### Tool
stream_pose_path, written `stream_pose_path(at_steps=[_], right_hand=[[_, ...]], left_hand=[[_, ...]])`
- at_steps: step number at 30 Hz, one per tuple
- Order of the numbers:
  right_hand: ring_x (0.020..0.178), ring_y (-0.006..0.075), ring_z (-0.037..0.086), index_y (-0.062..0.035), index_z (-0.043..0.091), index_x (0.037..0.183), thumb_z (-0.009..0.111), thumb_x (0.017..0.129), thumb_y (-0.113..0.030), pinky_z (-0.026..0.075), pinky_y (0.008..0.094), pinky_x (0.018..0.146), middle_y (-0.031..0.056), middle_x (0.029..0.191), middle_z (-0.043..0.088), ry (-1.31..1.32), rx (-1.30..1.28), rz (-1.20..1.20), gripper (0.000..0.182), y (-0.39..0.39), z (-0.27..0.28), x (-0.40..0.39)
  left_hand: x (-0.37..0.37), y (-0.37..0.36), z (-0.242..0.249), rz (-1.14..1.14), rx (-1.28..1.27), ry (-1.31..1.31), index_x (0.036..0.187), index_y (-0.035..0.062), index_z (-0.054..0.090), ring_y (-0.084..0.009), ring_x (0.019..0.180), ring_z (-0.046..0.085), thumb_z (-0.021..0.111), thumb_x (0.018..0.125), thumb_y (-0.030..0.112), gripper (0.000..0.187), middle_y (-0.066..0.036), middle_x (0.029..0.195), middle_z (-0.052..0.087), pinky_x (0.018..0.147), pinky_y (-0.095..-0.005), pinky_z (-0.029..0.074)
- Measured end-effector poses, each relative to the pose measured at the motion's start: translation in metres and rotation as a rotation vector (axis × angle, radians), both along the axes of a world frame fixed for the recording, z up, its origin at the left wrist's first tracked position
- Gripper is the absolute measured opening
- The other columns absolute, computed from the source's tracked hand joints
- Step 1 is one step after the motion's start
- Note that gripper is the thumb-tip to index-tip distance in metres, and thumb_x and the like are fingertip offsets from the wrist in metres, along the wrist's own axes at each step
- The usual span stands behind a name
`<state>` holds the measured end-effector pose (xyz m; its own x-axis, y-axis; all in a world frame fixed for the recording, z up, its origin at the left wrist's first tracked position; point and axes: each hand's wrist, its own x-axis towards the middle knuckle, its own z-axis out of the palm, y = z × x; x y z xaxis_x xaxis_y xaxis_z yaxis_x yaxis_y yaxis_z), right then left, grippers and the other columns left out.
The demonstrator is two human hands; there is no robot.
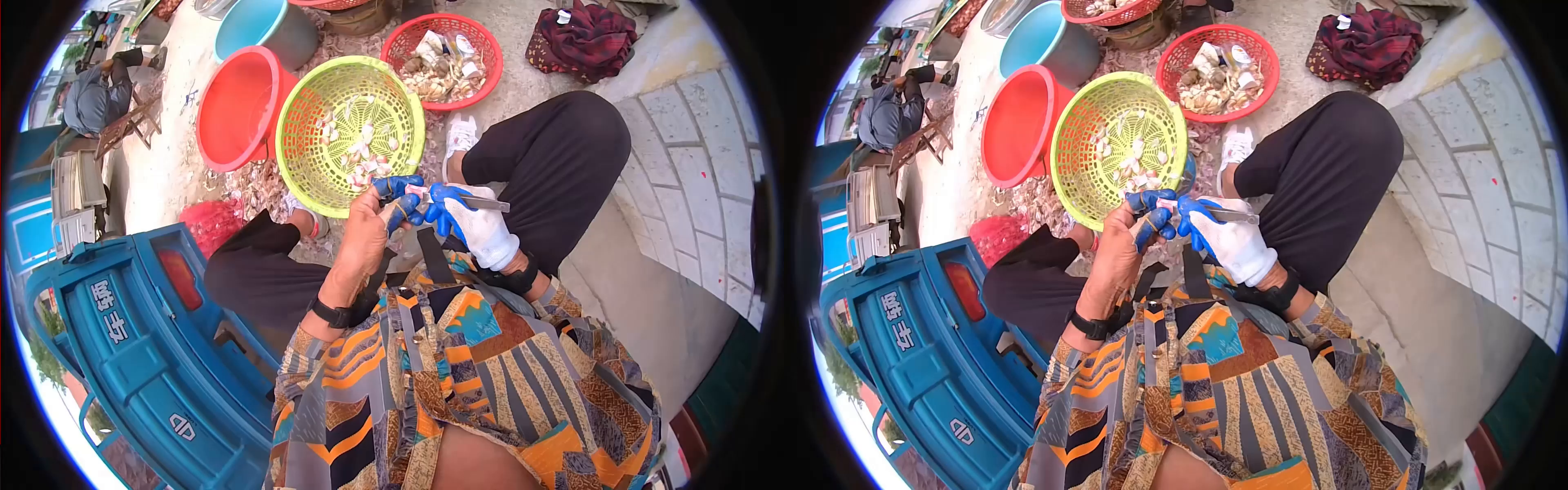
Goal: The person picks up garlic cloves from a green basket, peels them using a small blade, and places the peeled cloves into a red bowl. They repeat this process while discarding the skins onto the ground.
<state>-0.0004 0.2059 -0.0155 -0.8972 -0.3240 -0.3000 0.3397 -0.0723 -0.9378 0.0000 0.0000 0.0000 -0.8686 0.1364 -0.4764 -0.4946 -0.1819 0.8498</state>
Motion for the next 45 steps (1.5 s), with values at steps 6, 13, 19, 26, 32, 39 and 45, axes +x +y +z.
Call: stream_pose_path(at_steps=[6, 13, 19, 26, 32, 39, 45], right_hand=[[0.068, 0.0139, 0.065, 0.0021, 0.069, 0.104, 0.070, 0.094, -0.017, 0.052, 0.0304, 0.061, 0.0096, 0.083, 0.070, 0.400, 0.211, -0.104, 0.022, -0.006, -0.020, 0.010], [0.070, 0.0127, 0.064, 0.0014, 0.070, 0.107, 0.066, 0.097, -0.018, 0.051, 0.0284, 0.063, 0.0093, 0.079, 0.069, 0.148, -0.003, -0.004, 0.022, -0.004, -0.007, 0.001], [0.078, 0.0219, 0.066, -0.0008, 0.067, 0.118, 0.061, 0.097, -0.012, 0.052, 0.0343, 0.070, 0.0119, 0.092, 0.068, 0.304, 0.109, 0.081, 0.025, -0.001, -0.017, 0.005], [0.085, 0.0299, 0.065, -0.0019, 0.065, 0.120, 0.061, 0.095, -0.011, 0.052, 0.0391, 0.075, 0.0139, 0.096, 0.066, 0.503, 0.370, 0.086, 0.028, 0.006, -0.059, 0.012], [0.072, 0.0122, 0.063, 0.0021, 0.064, 0.117, 0.061, 0.101, -0.019, 0.051, 0.0284, 0.065, 0.0080, 0.089, 0.070, -0.106, -0.234, -0.077, 0.027, 0.001, -0.007, 0.004], [0.074, 0.0078, 0.062, 0.0028, 0.062, 0.122, 0.056, 0.104, -0.024, 0.051, 0.0239, 0.066, 0.0079, 0.092, 0.072, 0.080, -0.230, -0.035, 0.033, -0.003, -0.007, 0.011], [0.074, 0.0092, 0.063, 0.0035, 0.062, 0.121, 0.051, 0.106, -0.024, 0.051, 0.0239, 0.067, 0.0093, 0.092, 0.072, -0.052, -0.390, 0.063, 0.033, 0.000, -0.016, 0.007]], left_hand=[[0.013, 0.009, 0.025, -0.047, -0.547, 0.242, 0.112, 0.0017, 0.067, -0.0145, 0.066, 0.060, 0.064, 0.089, 0.000, 0.023, -0.007, 0.091, 0.069, 0.063, -0.0294, 0.048], [0.010, 0.012, 0.033, -0.206, -0.914, 0.565, 0.107, 0.0038, 0.069, -0.0345, 0.071, 0.060, 0.070, 0.083, 0.004, 0.024, -0.017, 0.076, 0.057, 0.064, -0.0429, 0.047], [0.013, 0.010, 0.030, -0.261, -1.000, 0.614, 0.100, 0.0011, 0.068, -0.0361, 0.070, 0.060, 0.071, 0.084, 0.005, 0.017, -0.017, 0.076, 0.057, 0.063, -0.0457, 0.046], [0.013, 0.020, 0.036, -0.075, -0.593, 0.430, 0.109, 0.0020, 0.070, -0.0286, 0.075, 0.064, 0.064, 0.085, -0.001, 0.025, -0.016, 0.085, 0.064, 0.072, -0.0385, 0.051], [0.008, 0.009, 0.028, -0.065, -0.619, 0.512, 0.117, 0.0031, 0.069, -0.0211, 0.085, 0.067, 0.061, 0.086, -0.004, 0.033, -0.013, 0.097, 0.070, 0.081, -0.0334, 0.052], [0.016, 0.015, 0.033, -0.060, -0.544, 0.349, 0.112, 0.0017, 0.068, -0.0242, 0.083, 0.067, 0.063, 0.086, -0.002, 0.027, -0.014, 0.094, 0.068, 0.080, -0.0349, 0.052], [0.014, 0.010, 0.045, -0.211, -0.714, 0.414, 0.113, -0.0033, 0.066, -0.0094, 0.091, 0.062, 0.059, 0.091, -0.007, 0.024, -0.004, 0.099, 0.070, 0.085, -0.0259, 0.051]])
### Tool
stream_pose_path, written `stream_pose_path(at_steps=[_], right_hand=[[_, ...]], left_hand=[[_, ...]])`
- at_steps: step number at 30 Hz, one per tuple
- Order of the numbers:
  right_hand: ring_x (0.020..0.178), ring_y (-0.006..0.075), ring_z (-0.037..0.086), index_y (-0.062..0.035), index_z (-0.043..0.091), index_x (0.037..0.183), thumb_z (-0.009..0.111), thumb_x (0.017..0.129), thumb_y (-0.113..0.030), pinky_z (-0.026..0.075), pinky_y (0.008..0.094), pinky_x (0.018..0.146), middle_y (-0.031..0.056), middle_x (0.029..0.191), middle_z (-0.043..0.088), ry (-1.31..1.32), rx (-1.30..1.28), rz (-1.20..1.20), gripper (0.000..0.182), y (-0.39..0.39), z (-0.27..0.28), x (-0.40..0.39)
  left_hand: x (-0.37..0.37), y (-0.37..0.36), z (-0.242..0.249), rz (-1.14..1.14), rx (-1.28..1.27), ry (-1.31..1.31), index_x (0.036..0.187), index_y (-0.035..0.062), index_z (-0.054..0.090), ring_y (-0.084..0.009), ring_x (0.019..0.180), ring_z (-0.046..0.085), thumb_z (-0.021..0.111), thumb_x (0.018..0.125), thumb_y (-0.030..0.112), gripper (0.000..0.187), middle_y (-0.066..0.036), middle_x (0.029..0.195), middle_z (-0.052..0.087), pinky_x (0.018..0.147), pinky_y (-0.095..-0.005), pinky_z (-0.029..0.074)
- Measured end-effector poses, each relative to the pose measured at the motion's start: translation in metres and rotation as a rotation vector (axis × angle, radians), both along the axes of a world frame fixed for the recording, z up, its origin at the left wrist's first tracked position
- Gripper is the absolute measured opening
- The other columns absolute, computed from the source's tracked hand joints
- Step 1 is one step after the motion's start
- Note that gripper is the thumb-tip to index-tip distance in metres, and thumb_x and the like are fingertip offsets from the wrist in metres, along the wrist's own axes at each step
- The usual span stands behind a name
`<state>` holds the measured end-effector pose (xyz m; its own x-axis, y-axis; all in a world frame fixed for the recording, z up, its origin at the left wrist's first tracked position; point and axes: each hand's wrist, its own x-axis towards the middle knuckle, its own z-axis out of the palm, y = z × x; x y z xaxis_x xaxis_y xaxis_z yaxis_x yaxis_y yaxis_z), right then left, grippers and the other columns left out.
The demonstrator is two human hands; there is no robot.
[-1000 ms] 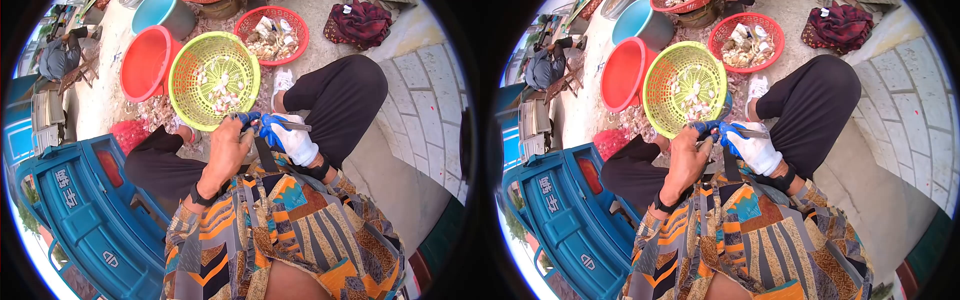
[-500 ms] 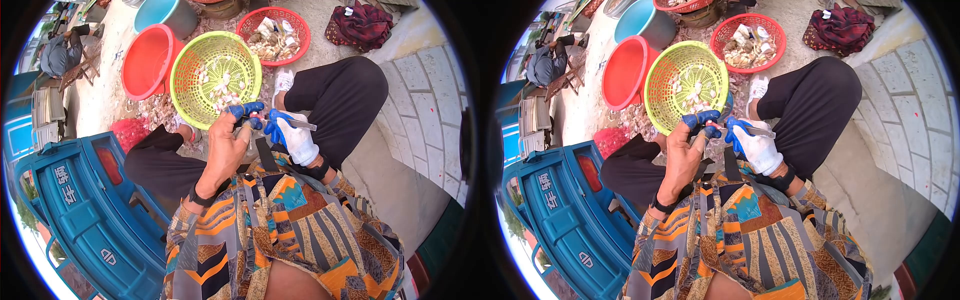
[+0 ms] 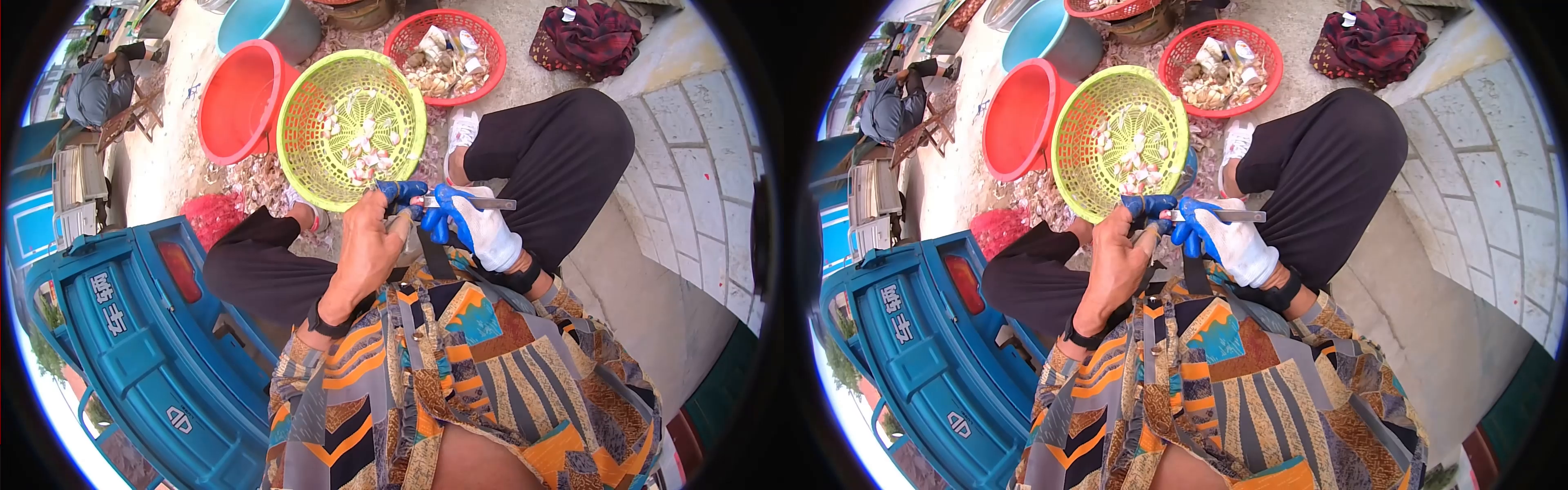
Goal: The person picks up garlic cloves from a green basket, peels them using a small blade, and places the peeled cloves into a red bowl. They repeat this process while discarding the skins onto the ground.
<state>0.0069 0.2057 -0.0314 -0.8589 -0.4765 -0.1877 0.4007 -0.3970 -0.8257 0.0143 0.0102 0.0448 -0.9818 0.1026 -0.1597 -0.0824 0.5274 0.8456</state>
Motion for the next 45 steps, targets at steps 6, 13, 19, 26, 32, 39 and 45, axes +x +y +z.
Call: stream_pose_path(at_steps=[6, 13, 19, 26, 32, 39, 45], right_hand=[[0.065, 0.0114, 0.062, 0.0057, 0.067, 0.109, 0.049, 0.107, -0.027, 0.052, 0.0270, 0.061, 0.0118, 0.085, 0.071, -0.243, -0.116, -0.006, 0.037, -0.002, 0.019, -0.007], [0.061, 0.0110, 0.062, 0.0026, 0.071, 0.104, 0.057, 0.102, -0.024, 0.052, 0.0269, 0.060, 0.0077, 0.079, 0.072, -0.083, 0.241, -0.061, 0.030, -0.001, -0.002, 0.000], [0.068, 0.0069, 0.062, 0.0019, 0.067, 0.115, 0.059, 0.102, -0.017, 0.052, 0.0239, 0.062, 0.0077, 0.085, 0.073, -0.103, 0.092, -0.081, 0.024, -0.001, 0.007, -0.004], [0.073, 0.0094, 0.064, 0.0037, 0.064, 0.119, 0.055, 0.104, -0.018, 0.052, 0.0245, 0.064, 0.0105, 0.090, 0.072, -0.014, 0.023, -0.022, 0.027, -0.001, 0.008, 0.003], [0.070, 0.0106, 0.065, 0.0054, 0.063, 0.121, 0.051, 0.105, -0.020, 0.052, 0.0251, 0.062, 0.0103, 0.092, 0.071, -0.006, -0.047, 0.133, 0.032, 0.001, -0.003, -0.004], [0.071, 0.0104, 0.066, 0.0054, 0.063, 0.119, 0.051, 0.106, -0.023, 0.051, 0.0242, 0.062, 0.0108, 0.089, 0.071, -0.015, -0.046, 0.138, 0.034, 0.001, 0.002, -0.004], [0.071, 0.0107, 0.065, 0.0053, 0.061, 0.122, 0.049, 0.106, -0.025, 0.052, 0.0247, 0.063, 0.0110, 0.090, 0.071, -0.072, -0.089, 0.140, 0.036, 0.002, 0.004, -0.003]], left_hand=[[0.004, 0.007, -0.018, 0.163, 0.436, -0.110, 0.111, -0.0030, 0.067, -0.0087, 0.084, 0.064, 0.062, 0.092, -0.002, 0.020, -0.005, 0.093, 0.071, 0.076, -0.0262, 0.053], [-0.001, 0.002, -0.007, 0.335, 0.737, -0.143, 0.116, -0.0035, 0.065, -0.0124, 0.085, 0.067, 0.064, 0.096, 0.002, 0.020, -0.006, 0.102, 0.069, 0.078, -0.0293, 0.058], [-0.002, -0.025, -0.006, 0.340, 0.804, -0.362, 0.120, -0.0020, 0.064, -0.0200, 0.087, 0.072, 0.064, 0.097, 0.010, 0.026, -0.010, 0.106, 0.069, 0.078, -0.0325, 0.063], [0.004, -0.028, -0.014, 0.255, 0.789, -0.555, 0.119, -0.0016, 0.064, -0.0179, 0.087, 0.072, 0.067, 0.095, 0.010, 0.027, -0.010, 0.107, 0.071, 0.076, -0.0301, 0.063], [0.002, -0.024, -0.009, 0.246, 0.758, -0.571, 0.116, -0.0014, 0.067, -0.0151, 0.086, 0.071, 0.070, 0.093, 0.009, 0.025, -0.008, 0.104, 0.072, 0.075, -0.0290, 0.063], [0.000, -0.027, -0.010, 0.191, 0.788, -0.575, 0.111, -0.0025, 0.067, -0.0158, 0.081, 0.072, 0.071, 0.091, 0.008, 0.022, -0.010, 0.098, 0.073, 0.073, -0.0287, 0.062], [-0.001, -0.027, -0.007, 0.166, 0.790, -0.577, 0.108, -0.0024, 0.067, -0.0164, 0.079, 0.072, 0.072, 0.091, 0.007, 0.020, -0.011, 0.096, 0.073, 0.071, -0.0280, 0.061]])
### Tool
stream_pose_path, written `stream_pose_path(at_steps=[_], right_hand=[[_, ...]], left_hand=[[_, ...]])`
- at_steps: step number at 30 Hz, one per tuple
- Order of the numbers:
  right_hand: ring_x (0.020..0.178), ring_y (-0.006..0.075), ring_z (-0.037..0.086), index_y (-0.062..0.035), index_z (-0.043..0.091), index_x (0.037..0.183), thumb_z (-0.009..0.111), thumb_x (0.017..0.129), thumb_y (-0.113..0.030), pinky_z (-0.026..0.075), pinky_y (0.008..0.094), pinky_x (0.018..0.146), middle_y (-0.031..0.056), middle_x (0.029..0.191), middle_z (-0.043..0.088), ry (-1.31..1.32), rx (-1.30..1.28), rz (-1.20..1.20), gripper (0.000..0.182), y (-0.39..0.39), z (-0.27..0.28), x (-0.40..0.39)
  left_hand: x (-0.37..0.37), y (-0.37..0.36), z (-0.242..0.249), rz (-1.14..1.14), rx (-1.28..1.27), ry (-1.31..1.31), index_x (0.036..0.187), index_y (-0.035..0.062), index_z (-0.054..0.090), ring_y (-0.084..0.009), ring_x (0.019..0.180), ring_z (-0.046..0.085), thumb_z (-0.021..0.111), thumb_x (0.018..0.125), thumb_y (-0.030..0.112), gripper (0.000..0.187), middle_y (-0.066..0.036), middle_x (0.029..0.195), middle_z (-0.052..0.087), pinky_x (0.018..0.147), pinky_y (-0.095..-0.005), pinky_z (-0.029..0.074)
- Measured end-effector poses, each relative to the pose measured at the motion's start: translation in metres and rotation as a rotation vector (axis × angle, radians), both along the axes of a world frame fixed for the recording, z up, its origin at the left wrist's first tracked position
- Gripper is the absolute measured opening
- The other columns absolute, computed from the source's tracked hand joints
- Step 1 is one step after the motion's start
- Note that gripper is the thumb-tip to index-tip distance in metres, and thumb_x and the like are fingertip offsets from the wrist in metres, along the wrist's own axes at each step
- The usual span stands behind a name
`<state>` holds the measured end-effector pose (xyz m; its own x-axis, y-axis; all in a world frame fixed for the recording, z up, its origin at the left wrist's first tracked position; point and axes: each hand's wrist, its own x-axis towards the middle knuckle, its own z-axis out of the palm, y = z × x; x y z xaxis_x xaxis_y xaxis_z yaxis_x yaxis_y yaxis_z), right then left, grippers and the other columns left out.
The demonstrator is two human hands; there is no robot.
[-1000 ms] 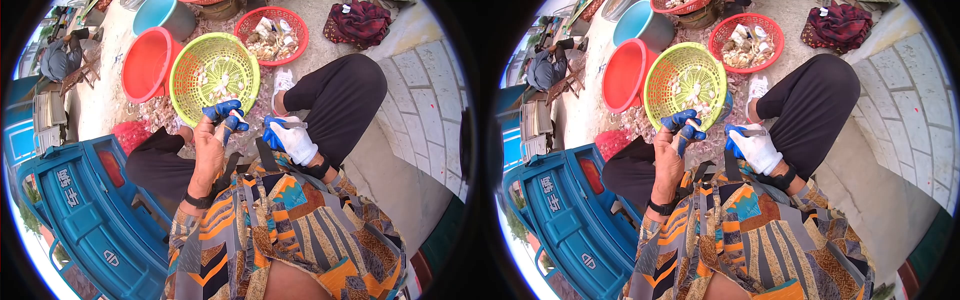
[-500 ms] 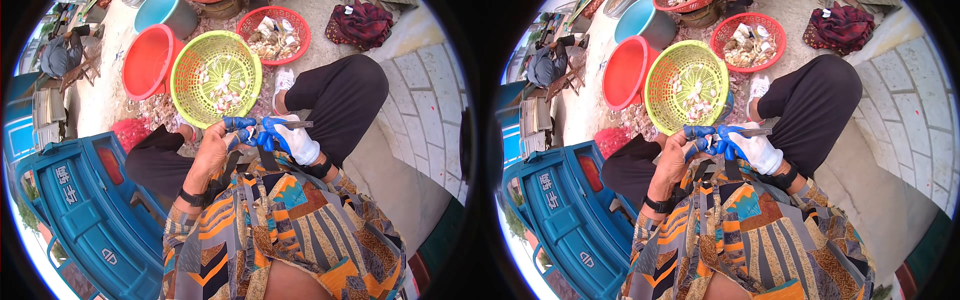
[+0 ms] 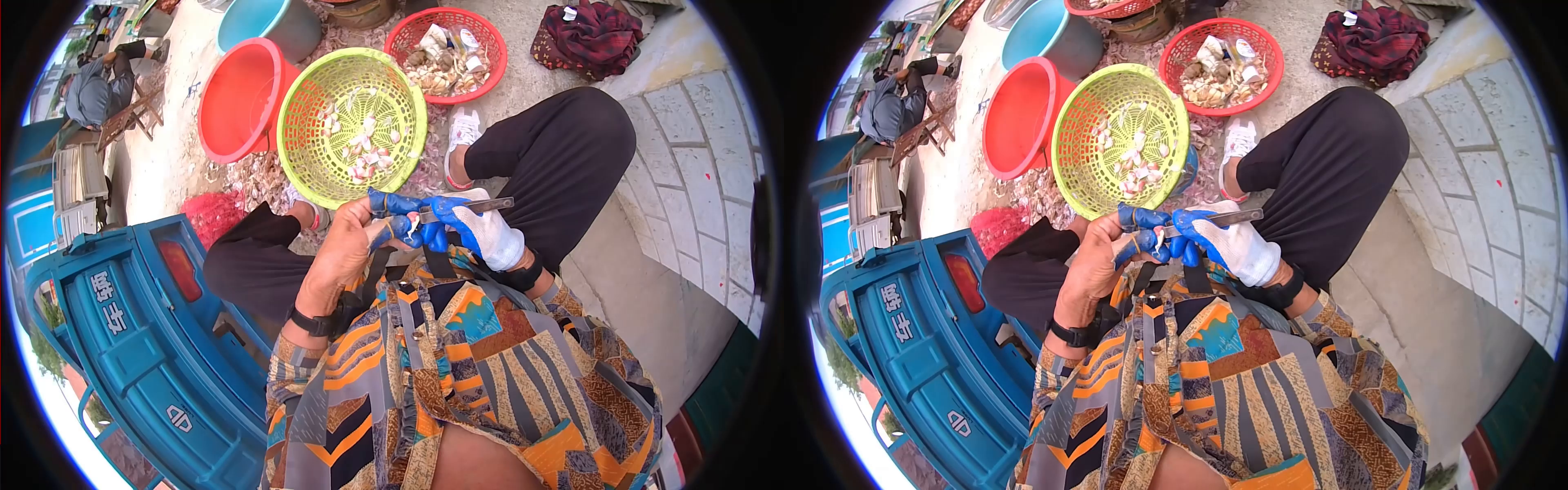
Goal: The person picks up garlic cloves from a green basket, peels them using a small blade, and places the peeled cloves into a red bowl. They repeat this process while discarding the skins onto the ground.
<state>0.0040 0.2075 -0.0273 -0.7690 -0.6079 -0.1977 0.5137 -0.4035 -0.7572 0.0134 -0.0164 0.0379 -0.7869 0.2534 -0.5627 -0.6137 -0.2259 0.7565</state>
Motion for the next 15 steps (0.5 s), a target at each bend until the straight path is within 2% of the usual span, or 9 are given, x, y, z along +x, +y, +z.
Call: stream_pose_path(at_steps=[5, 11, 15], right_hand=[[0.071, 0.0107, 0.065, 0.0051, 0.060, 0.123, 0.047, 0.107, -0.027, 0.052, 0.0250, 0.063, 0.0111, 0.092, 0.071, 0.004, 0.017, 0.059, 0.038, 0.002, -0.002, 0.000], [0.072, 0.0096, 0.065, 0.0045, 0.062, 0.121, 0.052, 0.105, -0.022, 0.053, 0.0249, 0.064, 0.0107, 0.093, 0.071, -0.069, -0.061, 0.037, 0.033, 0.002, 0.002, 0.000], [0.072, 0.0097, 0.065, 0.0046, 0.066, 0.115, 0.058, 0.102, -0.018, 0.053, 0.0260, 0.066, 0.0107, 0.094, 0.071, 0.127, 0.235, -0.099, 0.027, 0.000, -0.004, 0.003]], left_hand=[[-0.003, -0.002, 0.002, -0.068, -0.021, 0.014, 0.109, -0.0033, 0.067, -0.0158, 0.078, 0.071, 0.072, 0.091, 0.007, 0.021, -0.011, 0.094, 0.073, 0.071, -0.0276, 0.060], [0.002, -0.002, -0.007, -0.044, 0.028, 0.006, 0.113, -0.0012, 0.068, -0.0137, 0.084, 0.069, 0.072, 0.091, 0.006, 0.024, -0.010, 0.099, 0.072, 0.076, -0.0278, 0.059], [0.001, 0.014, -0.002, -0.035, -0.174, 0.163, 0.114, -0.0011, 0.068, -0.0073, 0.089, 0.064, 0.068, 0.095, 0.006, 0.021, -0.003, 0.103, 0.071, 0.081, -0.0235, 0.053]])
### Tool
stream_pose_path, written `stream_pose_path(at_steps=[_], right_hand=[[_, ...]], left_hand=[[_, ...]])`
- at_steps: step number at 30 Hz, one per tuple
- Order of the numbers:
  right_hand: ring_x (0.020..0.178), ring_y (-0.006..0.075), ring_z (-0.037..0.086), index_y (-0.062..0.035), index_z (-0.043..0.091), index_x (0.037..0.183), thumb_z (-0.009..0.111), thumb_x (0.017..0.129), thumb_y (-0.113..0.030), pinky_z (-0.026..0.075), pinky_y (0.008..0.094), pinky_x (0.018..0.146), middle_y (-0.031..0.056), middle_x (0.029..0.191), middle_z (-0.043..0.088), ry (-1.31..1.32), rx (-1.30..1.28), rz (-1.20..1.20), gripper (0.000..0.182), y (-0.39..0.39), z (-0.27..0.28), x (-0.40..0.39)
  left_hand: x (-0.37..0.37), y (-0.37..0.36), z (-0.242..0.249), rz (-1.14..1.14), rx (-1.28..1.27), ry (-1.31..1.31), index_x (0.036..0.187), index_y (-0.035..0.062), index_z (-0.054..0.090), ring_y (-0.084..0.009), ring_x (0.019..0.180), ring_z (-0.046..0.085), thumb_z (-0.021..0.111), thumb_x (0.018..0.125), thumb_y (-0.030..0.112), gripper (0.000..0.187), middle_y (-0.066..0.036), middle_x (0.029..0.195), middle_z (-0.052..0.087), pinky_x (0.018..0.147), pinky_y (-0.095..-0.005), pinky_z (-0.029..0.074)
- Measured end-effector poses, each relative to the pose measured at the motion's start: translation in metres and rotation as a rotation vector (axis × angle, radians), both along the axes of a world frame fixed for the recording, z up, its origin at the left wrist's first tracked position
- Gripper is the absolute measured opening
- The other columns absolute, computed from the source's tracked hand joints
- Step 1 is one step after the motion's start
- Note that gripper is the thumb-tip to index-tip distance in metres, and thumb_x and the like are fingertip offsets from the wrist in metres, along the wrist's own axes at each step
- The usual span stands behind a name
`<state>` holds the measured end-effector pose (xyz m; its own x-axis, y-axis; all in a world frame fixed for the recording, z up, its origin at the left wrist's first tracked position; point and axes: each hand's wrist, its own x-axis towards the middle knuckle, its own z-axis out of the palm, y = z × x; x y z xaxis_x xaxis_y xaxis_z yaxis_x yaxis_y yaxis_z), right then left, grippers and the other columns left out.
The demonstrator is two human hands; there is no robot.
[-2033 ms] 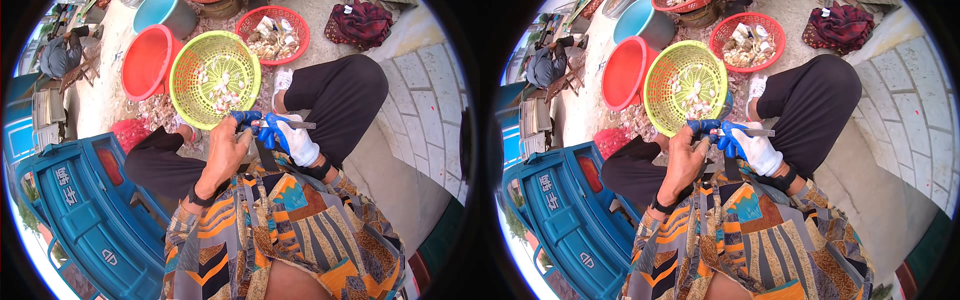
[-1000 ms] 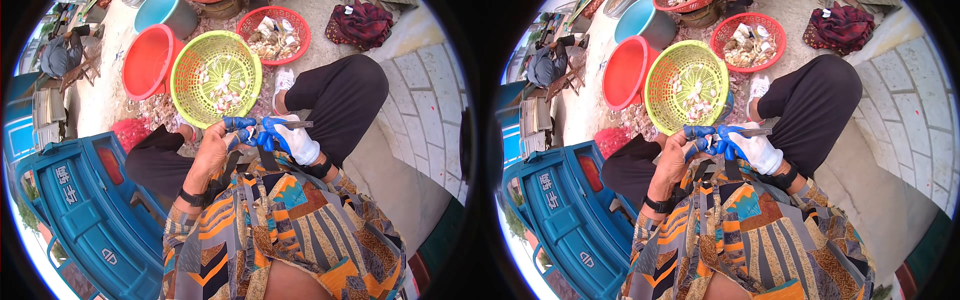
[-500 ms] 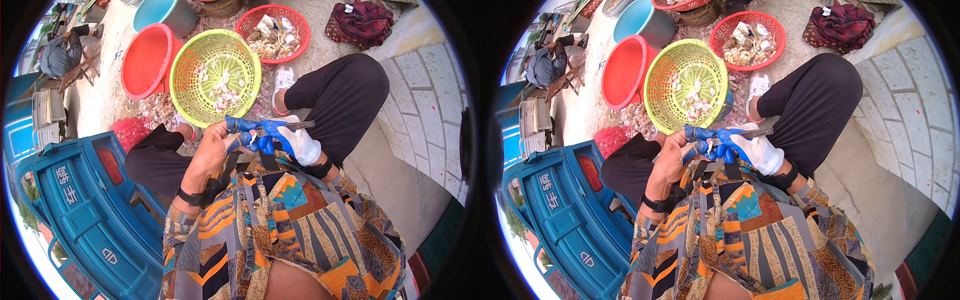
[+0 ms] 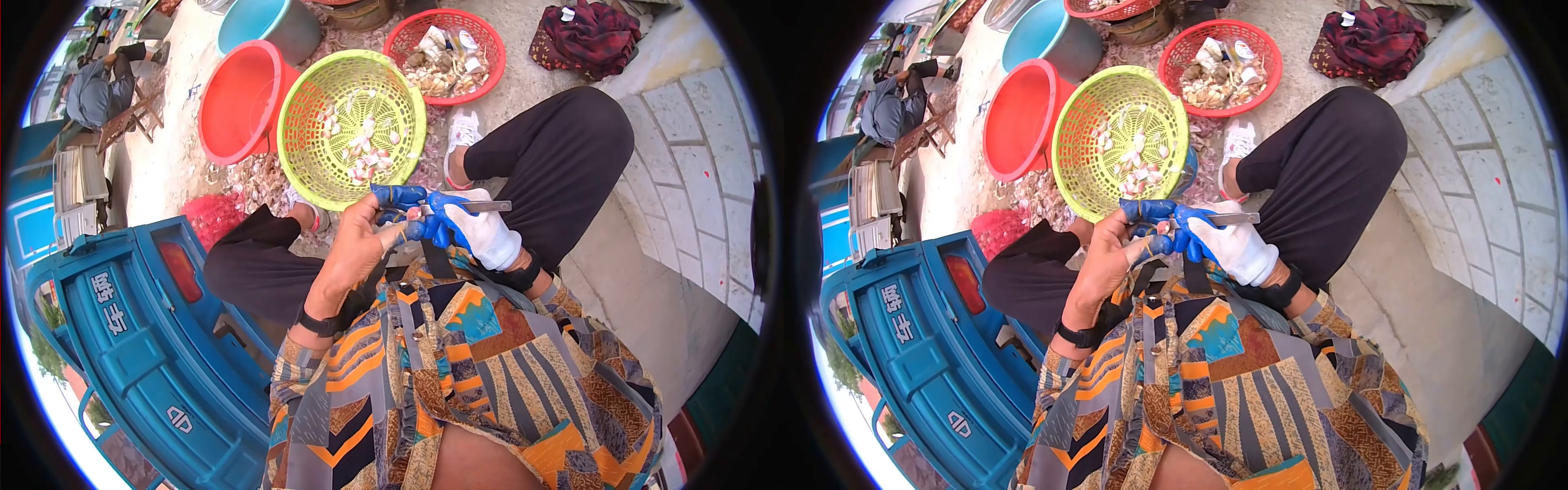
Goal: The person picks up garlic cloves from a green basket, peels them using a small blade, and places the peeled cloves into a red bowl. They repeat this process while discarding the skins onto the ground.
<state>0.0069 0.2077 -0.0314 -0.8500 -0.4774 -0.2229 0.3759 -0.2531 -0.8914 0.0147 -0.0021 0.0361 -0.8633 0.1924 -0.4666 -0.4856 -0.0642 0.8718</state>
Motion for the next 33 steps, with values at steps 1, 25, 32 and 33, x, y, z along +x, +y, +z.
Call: stream_pose_path(at_steps=[1, 25, 32, 33], right_hand=[[0.072, 0.0098, 0.065, 0.0047, 0.066, 0.114, 0.059, 0.102, -0.018, 0.053, 0.0262, 0.066, 0.0107, 0.094, 0.071, 0.013, 0.044, -0.008, 0.026, -0.001, 0.011, -0.001], [0.072, 0.0306, 0.060, -0.0025, 0.070, 0.088, 0.073, 0.081, -0.007, 0.047, 0.0409, 0.071, 0.0100, 0.079, 0.066, 0.847, 0.458, -0.178, 0.009, -0.006, 0.034, -0.017], [0.076, 0.0286, 0.063, -0.0047, 0.073, 0.093, 0.072, 0.084, -0.007, 0.049, 0.0400, 0.074, 0.0097, 0.080, 0.067, 0.653, 0.462, -0.233, 0.010, -0.009, 0.029, -0.009], [0.077, 0.0285, 0.063, -0.0045, 0.073, 0.094, 0.073, 0.083, -0.008, 0.049, 0.0399, 0.075, 0.0100, 0.081, 0.067, 0.667, 0.519, -0.241, 0.011, -0.008, 0.025, -0.008]], left_hand=[[0.002, 0.004, -0.001, 0.005, -0.040, 0.039, 0.115, -0.0016, 0.068, -0.0070, 0.090, 0.064, 0.067, 0.095, 0.005, 0.021, -0.003, 0.103, 0.071, 0.083, -0.0234, 0.053], [0.003, 0.009, -0.018, 0.199, -0.251, 0.206, 0.111, -0.0029, 0.070, -0.0117, 0.085, 0.066, 0.068, 0.091, 0.000, 0.021, -0.007, 0.100, 0.071, 0.080, -0.0251, 0.053], [0.006, 0.013, -0.016, 0.177, -0.276, 0.269, 0.109, -0.0022, 0.071, -0.0125, 0.088, 0.067, 0.065, 0.091, -0.004, 0.020, -0.008, 0.101, 0.072, 0.082, -0.0261, 0.054], [0.005, 0.011, -0.014, 0.214, -0.200, 0.201, 0.110, -0.0026, 0.070, -0.0134, 0.088, 0.068, 0.065, 0.091, -0.003, 0.019, -0.008, 0.102, 0.072, 0.082, -0.0268, 0.055]])
